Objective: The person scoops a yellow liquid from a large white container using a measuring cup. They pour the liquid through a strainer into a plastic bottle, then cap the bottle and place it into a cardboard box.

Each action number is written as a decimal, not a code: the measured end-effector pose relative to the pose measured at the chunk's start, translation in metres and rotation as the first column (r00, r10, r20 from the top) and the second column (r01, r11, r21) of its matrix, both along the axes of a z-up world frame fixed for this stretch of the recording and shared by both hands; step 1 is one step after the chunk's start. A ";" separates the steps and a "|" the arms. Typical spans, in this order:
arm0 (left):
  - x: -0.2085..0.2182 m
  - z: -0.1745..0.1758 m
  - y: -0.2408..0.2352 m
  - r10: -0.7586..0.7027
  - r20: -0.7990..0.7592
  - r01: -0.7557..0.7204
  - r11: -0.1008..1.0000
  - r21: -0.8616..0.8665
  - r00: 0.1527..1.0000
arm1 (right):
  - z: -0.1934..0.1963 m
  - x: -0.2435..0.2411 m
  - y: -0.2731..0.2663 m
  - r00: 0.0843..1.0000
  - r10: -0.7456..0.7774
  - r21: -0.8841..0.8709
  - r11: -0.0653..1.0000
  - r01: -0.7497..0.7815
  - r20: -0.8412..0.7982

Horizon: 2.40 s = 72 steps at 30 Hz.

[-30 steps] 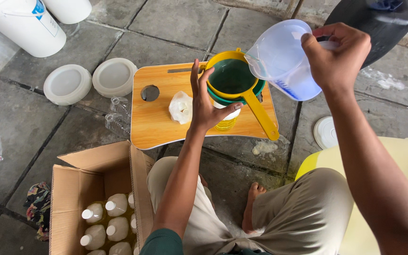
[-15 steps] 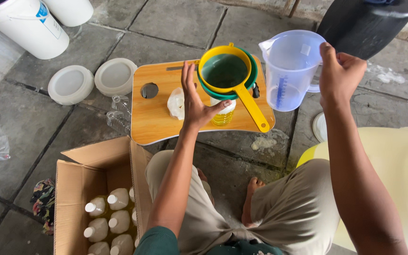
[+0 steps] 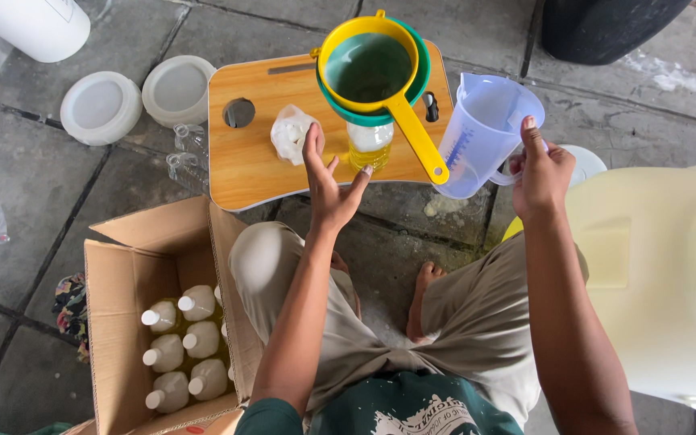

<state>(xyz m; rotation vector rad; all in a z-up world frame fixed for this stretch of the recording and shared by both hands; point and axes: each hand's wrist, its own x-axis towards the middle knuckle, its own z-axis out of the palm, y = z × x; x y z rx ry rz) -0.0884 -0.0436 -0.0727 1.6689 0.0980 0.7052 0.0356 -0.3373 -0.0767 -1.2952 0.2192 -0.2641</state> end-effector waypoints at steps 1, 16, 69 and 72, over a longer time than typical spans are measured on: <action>0.000 0.002 0.001 -0.003 -0.009 0.003 1.000 0.022 1.000 | 0.001 -0.004 0.003 1.000 0.024 -0.013 1.000 -0.024 -0.007; 0.058 -0.065 0.015 0.042 -0.344 0.039 0.974 0.225 0.938 | -0.052 0.009 0.014 0.999 0.020 0.000 1.000 -0.020 0.036; 0.023 -0.137 -0.057 0.070 -0.401 -0.032 0.994 0.101 0.913 | 0.040 -0.069 -0.042 0.981 -0.003 0.068 0.998 -0.011 0.195; 0.021 -0.105 -0.102 -0.123 -0.373 0.208 0.958 0.197 0.920 | 0.081 -0.090 -0.076 0.963 -0.061 0.081 0.996 0.041 0.261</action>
